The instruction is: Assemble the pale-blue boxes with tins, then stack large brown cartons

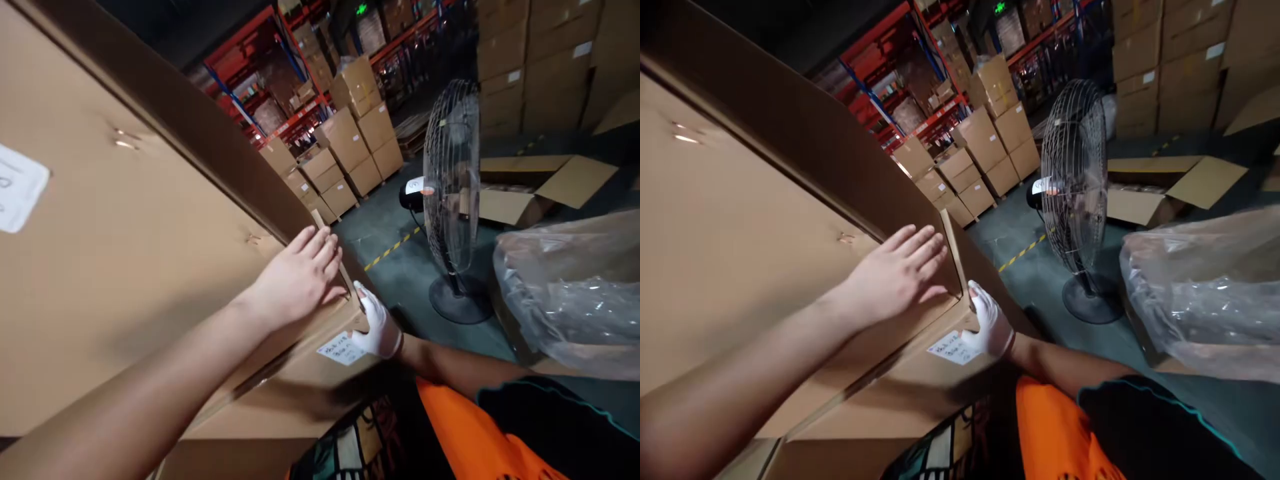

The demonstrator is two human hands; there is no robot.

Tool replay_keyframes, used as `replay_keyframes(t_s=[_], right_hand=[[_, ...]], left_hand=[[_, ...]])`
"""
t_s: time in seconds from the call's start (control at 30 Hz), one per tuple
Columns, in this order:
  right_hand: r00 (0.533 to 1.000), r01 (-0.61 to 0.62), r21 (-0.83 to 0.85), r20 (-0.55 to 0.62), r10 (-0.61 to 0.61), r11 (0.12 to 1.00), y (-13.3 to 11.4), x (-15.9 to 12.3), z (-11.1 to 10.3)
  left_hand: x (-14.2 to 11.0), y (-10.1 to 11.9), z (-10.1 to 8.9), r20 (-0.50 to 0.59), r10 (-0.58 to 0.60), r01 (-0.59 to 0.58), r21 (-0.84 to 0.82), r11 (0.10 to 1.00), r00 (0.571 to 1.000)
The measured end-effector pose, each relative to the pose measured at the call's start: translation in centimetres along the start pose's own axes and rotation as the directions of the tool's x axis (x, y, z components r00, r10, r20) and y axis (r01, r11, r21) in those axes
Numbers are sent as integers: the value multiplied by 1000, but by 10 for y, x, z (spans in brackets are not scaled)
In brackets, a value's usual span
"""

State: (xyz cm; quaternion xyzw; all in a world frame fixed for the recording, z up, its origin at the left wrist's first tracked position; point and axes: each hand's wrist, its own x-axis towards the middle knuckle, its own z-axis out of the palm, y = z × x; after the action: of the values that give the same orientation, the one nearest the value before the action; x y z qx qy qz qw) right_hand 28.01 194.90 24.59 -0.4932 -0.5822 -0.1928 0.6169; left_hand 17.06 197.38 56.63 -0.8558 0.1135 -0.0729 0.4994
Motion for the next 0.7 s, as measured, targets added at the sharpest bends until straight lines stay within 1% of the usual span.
replay_keyframes(t_s=[0.03,0.1,0.17,0.27,0.37,0.43,0.57,0.63,0.7], right_hand=[[1000,-2,14,3,2,1000,2,0,0],[1000,20,13,9,-20,1000,6,1,-1],[997,77,1,17,-77,997,11,2,-3],[991,132,-23,27,-132,991,19,5,-7],[982,188,-56,10,-188,981,25,9,-10],[979,203,-81,-1,-203,976,29,12,-11],[986,169,-75,29,-167,983,37,15,-10],[988,151,-43,22,-150,988,41,14,-10],[993,113,20,15,-113,993,42,15,-13]], left_hand=[[6,8,12,66,6,-6,-1,1000,998],[4,20,29,159,-4,3,8,1000,987],[-4,26,33,179,-29,24,30,999,983],[-6,27,27,195,-75,62,68,996,978],[1,28,18,263,-93,73,86,994,960],[5,30,15,305,-86,74,50,996,949],[6,39,13,336,-69,97,-66,993,939],[3,43,11,325,-85,105,-47,993,942],[0,48,9,300,-127,130,11,992,946]])
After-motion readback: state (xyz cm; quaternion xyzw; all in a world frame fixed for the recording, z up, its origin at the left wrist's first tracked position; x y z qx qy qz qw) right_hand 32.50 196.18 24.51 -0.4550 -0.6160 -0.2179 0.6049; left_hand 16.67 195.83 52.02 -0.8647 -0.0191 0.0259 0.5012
